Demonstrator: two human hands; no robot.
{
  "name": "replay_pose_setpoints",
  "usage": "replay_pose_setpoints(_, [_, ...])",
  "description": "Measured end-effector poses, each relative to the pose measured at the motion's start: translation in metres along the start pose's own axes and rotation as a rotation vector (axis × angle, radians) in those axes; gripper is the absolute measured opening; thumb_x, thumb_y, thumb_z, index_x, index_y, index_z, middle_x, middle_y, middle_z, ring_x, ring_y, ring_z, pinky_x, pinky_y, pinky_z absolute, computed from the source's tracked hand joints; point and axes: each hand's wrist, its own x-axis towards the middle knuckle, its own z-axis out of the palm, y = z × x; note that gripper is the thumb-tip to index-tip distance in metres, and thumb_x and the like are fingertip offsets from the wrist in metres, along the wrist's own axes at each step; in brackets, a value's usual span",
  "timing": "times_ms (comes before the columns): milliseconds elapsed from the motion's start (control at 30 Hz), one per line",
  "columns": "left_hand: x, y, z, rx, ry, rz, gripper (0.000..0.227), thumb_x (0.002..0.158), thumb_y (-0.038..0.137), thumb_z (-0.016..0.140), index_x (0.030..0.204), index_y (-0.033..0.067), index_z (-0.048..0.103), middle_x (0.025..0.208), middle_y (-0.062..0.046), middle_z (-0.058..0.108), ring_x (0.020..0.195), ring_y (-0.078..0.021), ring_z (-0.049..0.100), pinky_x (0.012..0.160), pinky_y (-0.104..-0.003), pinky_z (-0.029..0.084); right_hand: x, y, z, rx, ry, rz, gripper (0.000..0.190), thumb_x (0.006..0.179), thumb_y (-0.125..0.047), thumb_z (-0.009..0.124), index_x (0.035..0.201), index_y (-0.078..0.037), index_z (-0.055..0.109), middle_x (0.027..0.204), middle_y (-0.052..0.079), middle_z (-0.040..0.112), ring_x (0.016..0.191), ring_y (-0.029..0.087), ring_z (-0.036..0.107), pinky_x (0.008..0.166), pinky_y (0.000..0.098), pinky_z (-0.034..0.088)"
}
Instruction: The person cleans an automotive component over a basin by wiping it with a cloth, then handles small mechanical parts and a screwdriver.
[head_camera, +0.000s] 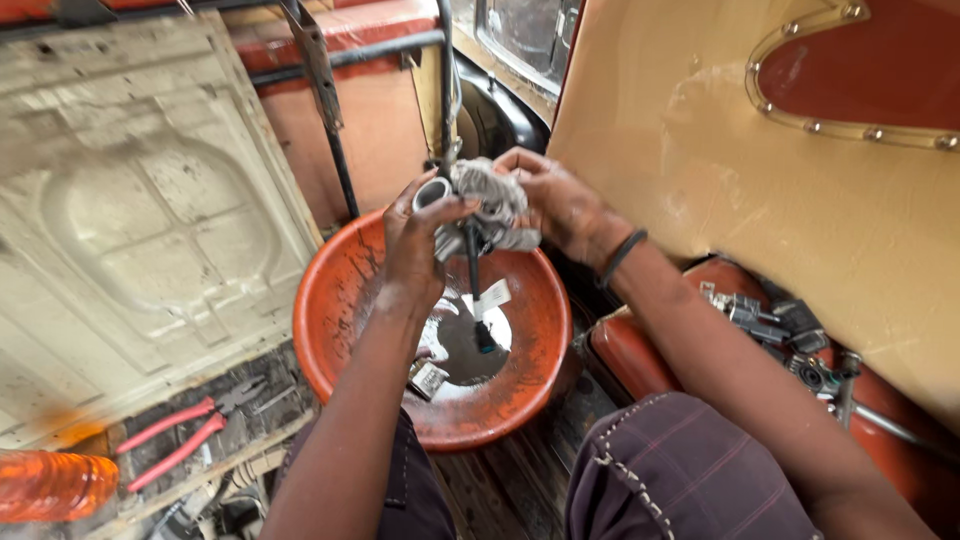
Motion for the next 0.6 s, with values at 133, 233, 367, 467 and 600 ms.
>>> replay_pose_setpoints(133, [0.005,-0.009,0.002,-0.024,0.009,-0.011,0.042,0.079,0.004,0.078,0.118,-0.0039,0.067,0.094,-0.011,0.073,0.072,-0.0156,0.069,0.059,-0.025,0.057,0.001,0.004,-0.013,0.047,0.148,-0.083,0.005,0.096,-0.008,0.070,0.096,-0.007,0.065,0.097,0.008,0.073,0.081,0.015,0.072,0.067,0.0279,0.060])
replay_pose_setpoints(233, [0.012,-0.013,-0.007,0.165,0.156,-0.157,0.046,0.069,0.009,0.083,0.111,-0.0006,0.068,0.088,-0.011,0.077,0.068,-0.0180,0.075,0.055,-0.030,0.062,0.004,0.007,-0.028,-0.064,0.262,-0.252,0.014,0.093,-0.005,0.077,0.088,-0.006,0.063,0.090,0.006,0.073,0.078,0.014,0.070,0.064,0.0276,0.058])
replay_pose_setpoints(367, [0.021,-0.033,-0.016,0.239,0.302,-0.130,0.048,0.065,0.008,0.091,0.108,-0.0062,0.077,0.093,-0.008,0.076,0.074,-0.0134,0.069,0.061,-0.026,0.056,0.010,0.007,-0.052,0.048,0.485,-0.337,0.017,0.096,-0.011,0.076,0.085,-0.010,0.063,0.086,0.004,0.072,0.076,0.014,0.068,0.068,0.0290,0.058])
replay_pose_setpoints(467, [0.020,-0.024,-0.021,0.385,0.188,-0.004,0.055,0.057,0.011,0.092,0.107,0.0003,0.071,0.091,-0.006,0.078,0.078,-0.0137,0.074,0.071,-0.029,0.061,0.007,0.009,-0.055,0.032,0.744,-0.227,0.023,0.097,-0.019,0.075,0.083,-0.016,0.057,0.084,0.000,0.066,0.072,0.012,0.061,0.066,0.0302,0.053])
replay_pose_setpoints(600, [0.009,-0.010,-0.008,1.041,0.151,0.338,0.069,0.054,0.025,0.094,0.113,-0.0006,0.070,0.098,-0.014,0.074,0.090,-0.0272,0.072,0.083,-0.041,0.059,0.014,0.018,-0.034,0.014,0.549,-0.434,0.015,0.095,-0.017,0.077,0.090,-0.012,0.063,0.089,0.000,0.070,0.080,0.011,0.063,0.071,0.0303,0.053])
